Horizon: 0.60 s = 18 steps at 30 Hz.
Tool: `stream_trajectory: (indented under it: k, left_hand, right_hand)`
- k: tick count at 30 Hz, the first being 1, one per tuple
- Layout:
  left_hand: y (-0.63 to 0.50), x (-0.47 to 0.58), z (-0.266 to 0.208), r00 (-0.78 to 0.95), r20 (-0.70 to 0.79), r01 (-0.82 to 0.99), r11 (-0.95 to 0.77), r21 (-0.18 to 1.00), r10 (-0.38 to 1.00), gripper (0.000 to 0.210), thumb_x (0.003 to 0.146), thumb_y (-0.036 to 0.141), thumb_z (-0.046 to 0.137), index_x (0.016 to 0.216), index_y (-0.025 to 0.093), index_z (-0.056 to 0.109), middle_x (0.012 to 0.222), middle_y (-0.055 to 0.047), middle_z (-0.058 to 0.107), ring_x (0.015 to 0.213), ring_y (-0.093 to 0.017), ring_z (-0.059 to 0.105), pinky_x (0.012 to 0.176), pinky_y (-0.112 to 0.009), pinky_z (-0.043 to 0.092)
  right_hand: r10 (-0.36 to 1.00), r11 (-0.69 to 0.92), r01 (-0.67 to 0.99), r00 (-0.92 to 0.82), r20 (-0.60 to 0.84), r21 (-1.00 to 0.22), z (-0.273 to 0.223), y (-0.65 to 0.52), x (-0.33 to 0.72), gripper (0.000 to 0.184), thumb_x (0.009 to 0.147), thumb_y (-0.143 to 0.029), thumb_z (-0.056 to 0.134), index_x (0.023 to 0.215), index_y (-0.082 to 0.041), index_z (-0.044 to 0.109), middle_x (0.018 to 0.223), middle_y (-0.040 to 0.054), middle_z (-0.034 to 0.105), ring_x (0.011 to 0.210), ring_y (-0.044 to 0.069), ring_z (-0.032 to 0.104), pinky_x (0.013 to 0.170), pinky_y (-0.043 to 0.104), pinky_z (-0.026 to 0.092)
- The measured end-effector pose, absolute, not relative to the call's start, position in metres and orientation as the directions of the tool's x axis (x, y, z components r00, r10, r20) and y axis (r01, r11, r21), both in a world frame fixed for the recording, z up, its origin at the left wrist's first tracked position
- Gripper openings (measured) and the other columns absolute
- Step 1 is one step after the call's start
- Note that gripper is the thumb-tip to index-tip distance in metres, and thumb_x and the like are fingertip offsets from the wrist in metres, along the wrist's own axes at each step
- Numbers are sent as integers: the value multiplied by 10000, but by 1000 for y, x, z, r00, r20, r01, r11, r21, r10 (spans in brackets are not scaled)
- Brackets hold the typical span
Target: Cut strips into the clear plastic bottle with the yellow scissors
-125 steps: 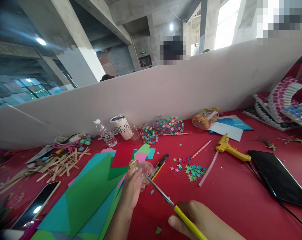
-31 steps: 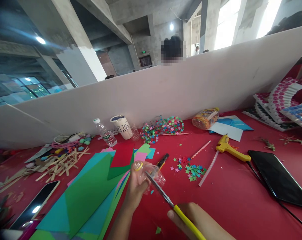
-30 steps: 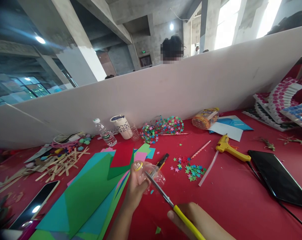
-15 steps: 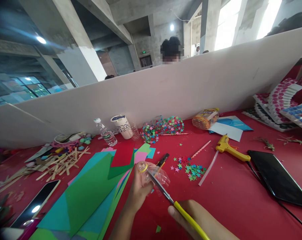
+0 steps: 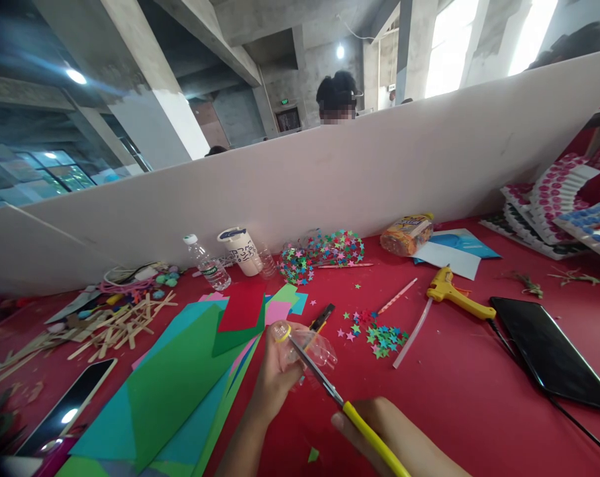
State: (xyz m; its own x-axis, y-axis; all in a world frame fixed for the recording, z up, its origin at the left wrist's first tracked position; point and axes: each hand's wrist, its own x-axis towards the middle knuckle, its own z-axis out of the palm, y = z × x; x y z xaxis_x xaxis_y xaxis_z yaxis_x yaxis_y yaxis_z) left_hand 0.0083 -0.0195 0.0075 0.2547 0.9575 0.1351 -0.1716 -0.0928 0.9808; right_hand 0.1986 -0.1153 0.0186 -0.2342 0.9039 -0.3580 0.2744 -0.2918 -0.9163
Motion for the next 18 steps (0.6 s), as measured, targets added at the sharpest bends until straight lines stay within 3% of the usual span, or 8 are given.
stream_trajectory:
  k: [5,9,15,18]
  left_hand:
    - [-20,11,10,256,114,-210,-60,976,960,407,770,293,778,1091,236,533,1020,-48,644,951,-219,646,867,-344,483]
    - [-20,12,10,260,103,-222,-44,974,960,401,776,267,770,1092,239,526,1011,-38,642,949,-212,647,872,-340,476]
    - [-16,10,5,206,105,-211,-61,976,973,401,754,279,786,1070,240,542,1017,-43,655,933,-218,654,860,-349,486]
    - [-10,7,4,135,87,-240,-52,969,987,421,736,280,796,1061,242,532,991,-41,671,892,-205,661,847,-345,490]
  right_hand:
    - [932,-250,277,-192,-308,-928,13,-114,194,676,766,-895,458,631,-232,446,623,-56,376,582,134,339,528,251,358]
    - [942,-223,266,-189,-278,-938,16,-113,194,673,758,-886,487,621,-228,447,633,-55,366,614,141,342,580,255,378]
    - [897,-294,262,-256,-360,-919,19,-115,197,677,780,-906,422,694,-236,462,616,-59,421,504,105,350,427,207,304]
    - [857,-351,256,-300,-419,-901,19,-116,199,685,775,-910,427,673,-232,430,616,-58,405,539,105,346,445,184,313]
